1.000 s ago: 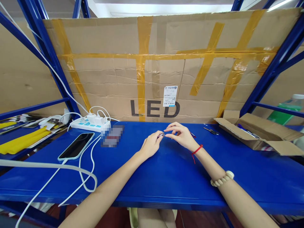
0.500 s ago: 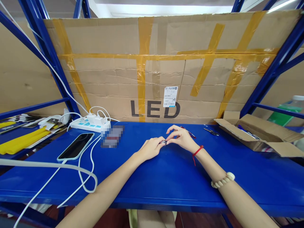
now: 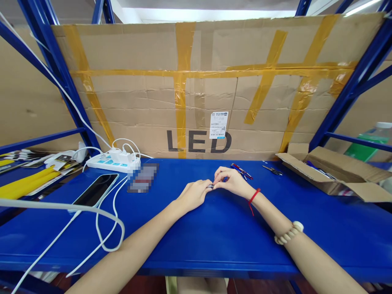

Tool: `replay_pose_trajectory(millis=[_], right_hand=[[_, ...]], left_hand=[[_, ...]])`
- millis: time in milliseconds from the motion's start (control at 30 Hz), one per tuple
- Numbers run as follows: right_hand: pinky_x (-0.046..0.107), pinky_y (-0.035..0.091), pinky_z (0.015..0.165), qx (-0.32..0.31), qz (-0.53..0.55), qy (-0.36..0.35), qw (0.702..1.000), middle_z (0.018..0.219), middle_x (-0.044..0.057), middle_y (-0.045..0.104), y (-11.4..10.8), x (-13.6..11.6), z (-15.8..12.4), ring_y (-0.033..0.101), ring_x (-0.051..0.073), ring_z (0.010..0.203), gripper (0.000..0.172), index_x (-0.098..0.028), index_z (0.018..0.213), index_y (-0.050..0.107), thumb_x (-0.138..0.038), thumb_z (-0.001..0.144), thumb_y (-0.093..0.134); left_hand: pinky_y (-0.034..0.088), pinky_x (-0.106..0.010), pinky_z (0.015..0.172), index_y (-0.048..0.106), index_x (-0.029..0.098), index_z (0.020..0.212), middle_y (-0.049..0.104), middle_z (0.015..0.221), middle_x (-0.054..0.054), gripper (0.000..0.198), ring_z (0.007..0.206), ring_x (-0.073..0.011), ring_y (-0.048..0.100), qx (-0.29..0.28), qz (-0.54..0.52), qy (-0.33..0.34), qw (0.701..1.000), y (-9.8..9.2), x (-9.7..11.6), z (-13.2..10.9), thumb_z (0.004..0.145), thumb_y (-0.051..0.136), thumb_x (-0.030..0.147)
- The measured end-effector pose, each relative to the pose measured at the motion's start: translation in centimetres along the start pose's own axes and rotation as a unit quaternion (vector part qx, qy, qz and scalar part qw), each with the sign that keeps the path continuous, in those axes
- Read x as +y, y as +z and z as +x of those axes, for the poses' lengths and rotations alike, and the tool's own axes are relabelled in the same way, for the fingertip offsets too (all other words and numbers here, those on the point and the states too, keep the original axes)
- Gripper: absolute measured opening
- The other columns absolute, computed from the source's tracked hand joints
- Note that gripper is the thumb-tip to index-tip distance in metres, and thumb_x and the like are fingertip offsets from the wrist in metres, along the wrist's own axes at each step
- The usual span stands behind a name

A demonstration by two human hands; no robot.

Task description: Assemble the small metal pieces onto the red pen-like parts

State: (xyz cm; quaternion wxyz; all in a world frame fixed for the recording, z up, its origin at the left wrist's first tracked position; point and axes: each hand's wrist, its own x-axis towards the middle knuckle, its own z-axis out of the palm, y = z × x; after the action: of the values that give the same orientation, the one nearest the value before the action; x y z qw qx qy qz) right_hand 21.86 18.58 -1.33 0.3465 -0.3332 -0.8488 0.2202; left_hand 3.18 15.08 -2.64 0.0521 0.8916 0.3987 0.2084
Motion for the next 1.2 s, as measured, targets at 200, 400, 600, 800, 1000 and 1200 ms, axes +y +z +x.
replay_pose_trajectory(millis=[200,400,600,800,1000,1200], right_hand=[[0.024,0.043,0.06,0.031,0.032,0.034,0.998,0.074,0.004,0.056,0.4,-0.4,0.1,0.053,0.012,0.067,0.019,-0.016,0.066,0.068,-0.035,0.066,0.067],[0.022,0.042,0.048,0.041,0.101,0.109,0.988,0.072,0.005,0.057,0.6,-0.6,0.2,0.051,0.008,0.054,0.028,-0.013,0.063,0.066,-0.041,0.061,0.068],[0.018,0.036,0.038,0.05,0.133,0.136,0.98,0.076,0.004,0.057,-0.5,-0.6,0.3,0.044,0.004,0.045,0.031,-0.012,0.064,0.064,-0.041,0.059,0.069],[0.02,0.041,0.046,0.017,0.125,0.093,0.988,0.073,0.004,0.057,-0.5,-0.2,0.2,0.049,0.006,0.051,0.026,-0.012,0.066,0.065,-0.038,0.061,0.069],[0.022,0.042,0.051,0.025,0.113,0.077,0.99,0.07,0.004,0.057,-0.2,-0.6,0.1,0.05,0.008,0.055,0.026,-0.014,0.061,0.065,-0.038,0.058,0.071],[0.02,0.037,0.046,0.03,0.163,0.16,0.973,0.066,0.003,0.056,0.2,-1.6,0.0,0.046,0.006,0.05,0.032,-0.013,0.062,0.065,-0.043,0.054,0.072]], left_hand=[[0.04,-0.025,0.069,0.049,0.018,0.094,0.057,0.086,-0.002,0.017,0.08,-0.0157,0.052,0.036,0.005,-0.016,0.999,-0.2,0.2,0.2,0.091,0.033,0.021],[0.04,-0.028,0.077,0.049,0.018,0.098,0.056,0.093,-0.003,0.016,0.087,-0.0167,0.05,0.05,-0.047,-0.025,0.997,-0.1,0.3,0.4,0.092,0.035,0.022],[0.038,-0.027,0.076,0.045,0.017,0.101,0.053,0.096,-0.004,0.015,0.087,-0.0161,0.049,0.068,-0.123,-0.042,0.989,0.0,1.2,0.6,0.092,0.035,0.023],[0.036,-0.026,0.07,0.045,0.016,0.091,0.052,0.084,-0.003,0.016,0.078,-0.0152,0.046,0.048,-0.134,-0.01,0.99,-0.5,1.1,0.1,0.092,0.03,0.018],[0.037,-0.026,0.068,0.048,0.015,0.094,0.052,0.081,-0.003,0.016,0.074,-0.0151,0.047,0.052,-0.12,-0.004,0.991,0.0,0.7,0.0,0.091,0.032,0.017],[0.038,-0.031,0.078,0.053,0.015,0.099,0.059,0.095,-0.005,0.021,0.082,-0.0169,0.048,0.126,-0.085,0.017,0.988,0.2,0.4,0.3,0.09,0.033,0.016]])
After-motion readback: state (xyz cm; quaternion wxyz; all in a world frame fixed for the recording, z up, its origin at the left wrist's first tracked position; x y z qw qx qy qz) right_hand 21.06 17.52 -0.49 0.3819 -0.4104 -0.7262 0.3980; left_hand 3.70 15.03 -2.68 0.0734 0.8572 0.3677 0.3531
